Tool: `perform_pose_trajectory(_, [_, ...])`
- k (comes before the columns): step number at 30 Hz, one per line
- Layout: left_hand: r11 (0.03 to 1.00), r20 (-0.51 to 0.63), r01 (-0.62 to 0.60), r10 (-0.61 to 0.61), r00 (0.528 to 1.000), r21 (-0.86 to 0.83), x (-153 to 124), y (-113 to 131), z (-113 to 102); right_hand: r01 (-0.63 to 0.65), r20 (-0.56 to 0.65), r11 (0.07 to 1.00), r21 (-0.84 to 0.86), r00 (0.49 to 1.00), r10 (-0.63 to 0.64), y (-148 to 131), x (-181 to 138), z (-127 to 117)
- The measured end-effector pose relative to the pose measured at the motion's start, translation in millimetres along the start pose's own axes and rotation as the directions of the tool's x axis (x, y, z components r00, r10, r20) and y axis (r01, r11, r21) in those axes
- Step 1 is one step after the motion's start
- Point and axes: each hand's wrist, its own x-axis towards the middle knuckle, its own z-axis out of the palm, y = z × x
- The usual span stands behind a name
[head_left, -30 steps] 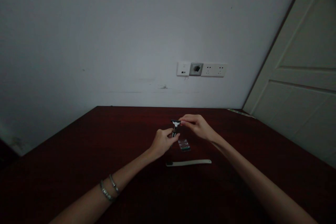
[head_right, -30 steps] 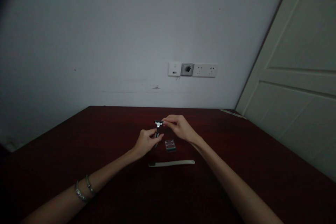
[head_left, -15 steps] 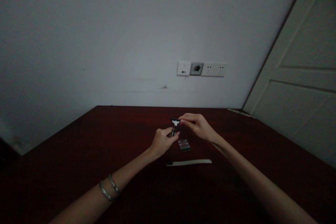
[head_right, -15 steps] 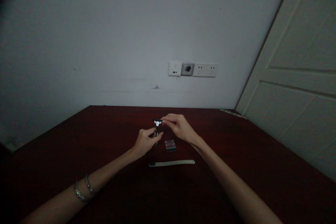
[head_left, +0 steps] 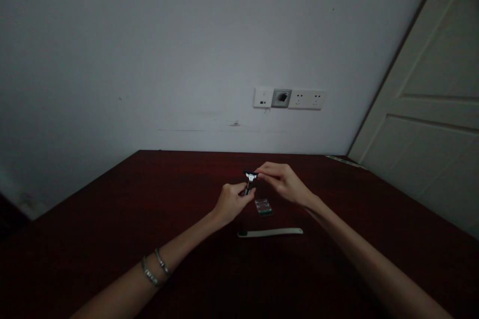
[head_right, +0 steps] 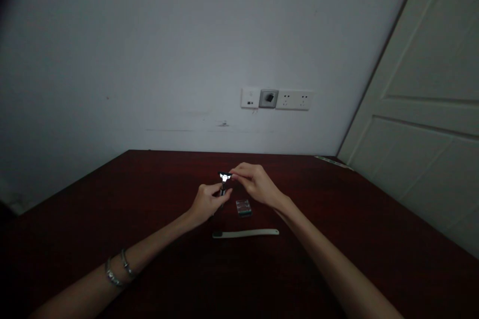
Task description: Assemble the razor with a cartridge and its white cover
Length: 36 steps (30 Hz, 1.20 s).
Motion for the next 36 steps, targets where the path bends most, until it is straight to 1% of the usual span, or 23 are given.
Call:
perform_pose_trajectory(5, [1.000, 0.020, -0.013, 0.013, 1.000, 0.019, 1.1, 1.9, -1.8, 0.001, 0.028, 0.999, -0.032, 1.000, 0.000, -1.0, -0.4, -3.8])
perform_pose_trajectory(9, [1.000, 0.018, -0.020, 0.020, 1.000, 0.020, 3.0, 3.5, -3.7, -0.008, 0.035, 1.000, -0.015, 0.999, 0.009, 0.3, 0.4, -6.3])
perform_pose_trajectory(17, [0.998, 0.013, -0.051, 0.051, 0.999, 0.045, 3.6, 0.4, -3.3, -0.028, 0.025, 0.999, -0.017, 0.999, 0.029, 0.6, 1.1, -6.8])
perform_pose_trajectory(24, [0.996, 0.011, -0.071, 0.071, 0.997, 0.045, 2.8, 0.7, -2.9, -0.044, -0.016, 0.999, 0.003, 0.999, 0.044, 2.0, 1.7, -6.0])
perform_pose_trajectory(36, [0.998, -0.004, -0.063, 0.063, 0.998, -0.011, 3.1, 2.3, -3.5, -0.080, -0.042, 0.997, 0.015, 0.996, 0.081, 2.2, 2.3, -4.0])
